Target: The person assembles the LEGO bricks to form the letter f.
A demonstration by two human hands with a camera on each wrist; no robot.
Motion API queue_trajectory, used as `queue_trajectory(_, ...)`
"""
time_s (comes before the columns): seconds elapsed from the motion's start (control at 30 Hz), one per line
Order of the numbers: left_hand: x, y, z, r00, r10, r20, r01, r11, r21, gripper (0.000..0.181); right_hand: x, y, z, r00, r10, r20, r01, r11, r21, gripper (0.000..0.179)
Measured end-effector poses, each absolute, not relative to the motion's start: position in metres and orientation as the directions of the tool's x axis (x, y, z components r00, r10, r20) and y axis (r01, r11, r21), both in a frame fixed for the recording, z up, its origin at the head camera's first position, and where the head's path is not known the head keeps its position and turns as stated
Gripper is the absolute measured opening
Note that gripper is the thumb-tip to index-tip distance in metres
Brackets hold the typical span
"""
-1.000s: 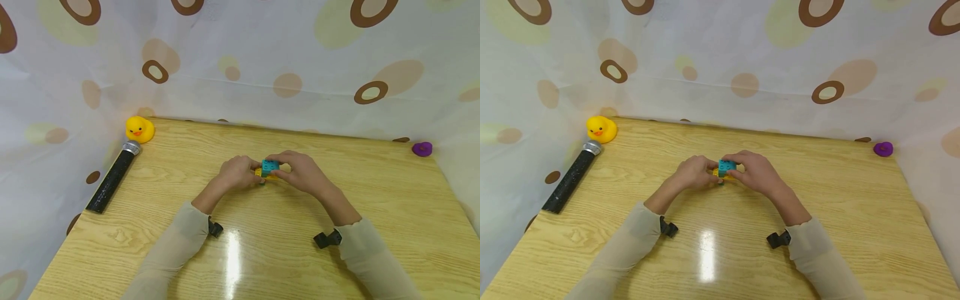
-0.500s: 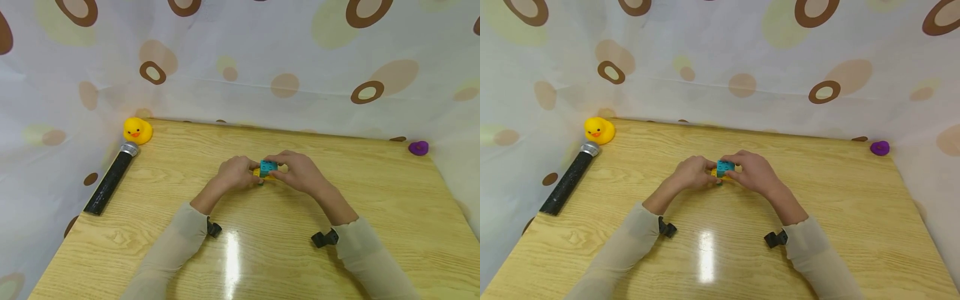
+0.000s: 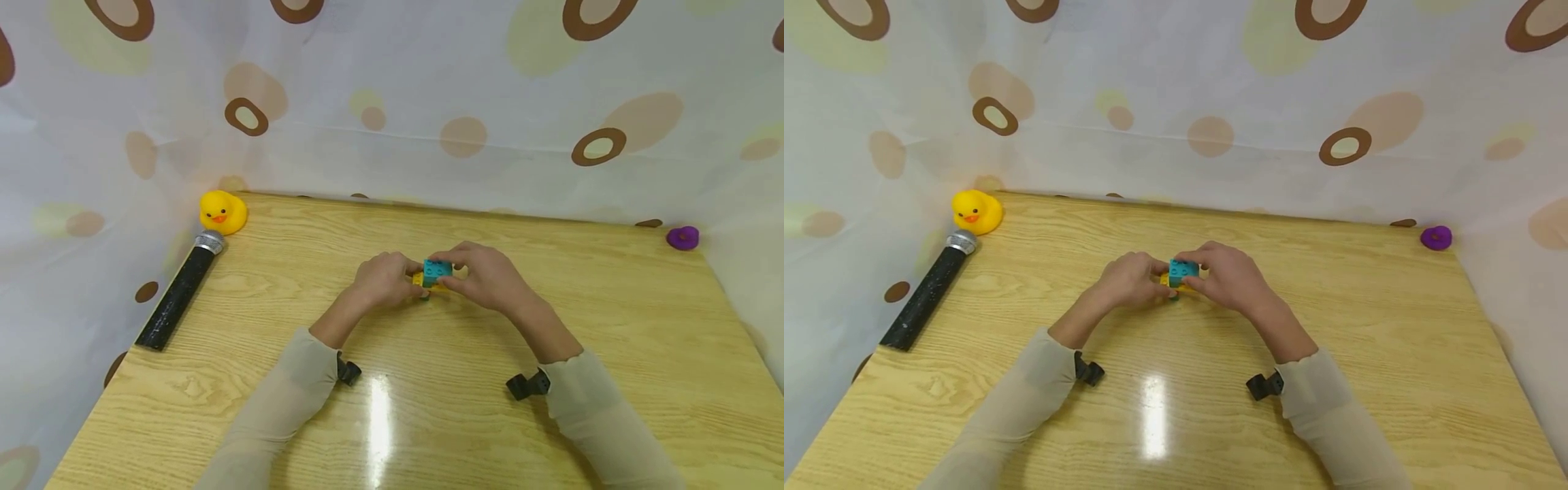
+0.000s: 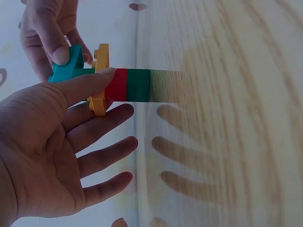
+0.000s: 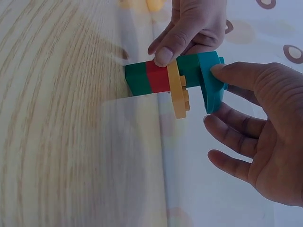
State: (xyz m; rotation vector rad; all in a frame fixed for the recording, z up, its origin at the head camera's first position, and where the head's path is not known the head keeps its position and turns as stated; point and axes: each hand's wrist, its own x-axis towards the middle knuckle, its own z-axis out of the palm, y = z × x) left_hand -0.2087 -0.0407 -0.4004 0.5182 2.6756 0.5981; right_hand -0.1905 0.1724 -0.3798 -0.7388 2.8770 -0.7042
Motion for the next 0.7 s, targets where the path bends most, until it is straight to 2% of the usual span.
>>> queue_trajectory(0.3,-0.208,-0.04,-0.398,-0.871,0.413,-0.265,0.265,0.85,0.455,0.057,-0.189,0.173,-0.385,-0.894,-0.446,0.048,-0.41,0.768,-0.492,0.039)
queue_trajectory(0.5,-0.207,-0.043,-0.403,-0.87,0.435,-0.233,0.281,0.825,0.491,0.056,-0.187,0.174,-0.393,-0.887,-0.453,0.094,-0.423,0.712,-0.561,0.039)
queue_trajectory(0.6,-0.209,-0.044,-0.405,-0.86,0.47,-0.199,0.314,0.795,0.519,0.052,-0.187,0.175,-0.397,-0.885,-0.449,0.127,-0.43,0.68,-0.594,0.04)
queue_trajectory(0.7,-0.211,-0.045,-0.407,-0.849,0.497,-0.179,0.301,0.735,0.608,0.048,-0.189,0.176,-0.399,-0.882,-0.448,0.148,-0.433,0.645,-0.63,0.043)
